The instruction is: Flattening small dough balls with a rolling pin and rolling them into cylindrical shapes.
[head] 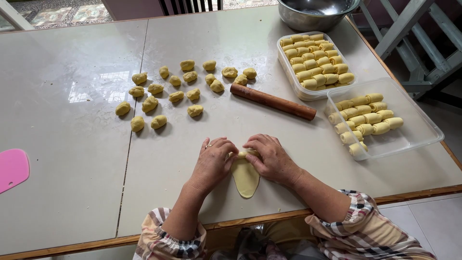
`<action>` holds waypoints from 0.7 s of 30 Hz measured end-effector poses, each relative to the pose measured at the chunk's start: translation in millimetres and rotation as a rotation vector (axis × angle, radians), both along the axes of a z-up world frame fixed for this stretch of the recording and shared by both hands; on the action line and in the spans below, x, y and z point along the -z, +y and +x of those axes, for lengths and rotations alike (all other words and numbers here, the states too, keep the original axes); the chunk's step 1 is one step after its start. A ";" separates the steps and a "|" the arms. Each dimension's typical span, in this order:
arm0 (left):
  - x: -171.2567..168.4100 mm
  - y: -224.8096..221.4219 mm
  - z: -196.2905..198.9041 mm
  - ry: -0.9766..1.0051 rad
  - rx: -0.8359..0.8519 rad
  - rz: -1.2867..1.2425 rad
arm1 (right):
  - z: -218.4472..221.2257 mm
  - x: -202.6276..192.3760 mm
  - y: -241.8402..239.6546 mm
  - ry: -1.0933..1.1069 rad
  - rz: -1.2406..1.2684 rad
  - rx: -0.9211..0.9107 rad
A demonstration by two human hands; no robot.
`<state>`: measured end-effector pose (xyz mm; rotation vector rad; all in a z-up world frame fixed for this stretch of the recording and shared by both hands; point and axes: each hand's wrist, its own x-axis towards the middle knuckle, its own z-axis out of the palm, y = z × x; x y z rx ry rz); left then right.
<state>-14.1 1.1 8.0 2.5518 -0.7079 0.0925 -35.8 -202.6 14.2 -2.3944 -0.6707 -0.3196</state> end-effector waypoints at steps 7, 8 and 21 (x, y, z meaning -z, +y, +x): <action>-0.7 1.0 -8.7 0.011 0.001 0.050 | -8.6 3.4 1.2 -0.051 -0.086 -0.006; 1.7 1.0 -10.4 0.009 0.000 0.055 | -10.2 4.4 0.8 -0.024 -0.058 -0.013; -5.5 3.1 -21.6 0.042 0.039 0.003 | -19.2 1.8 1.6 -0.046 -0.059 -0.035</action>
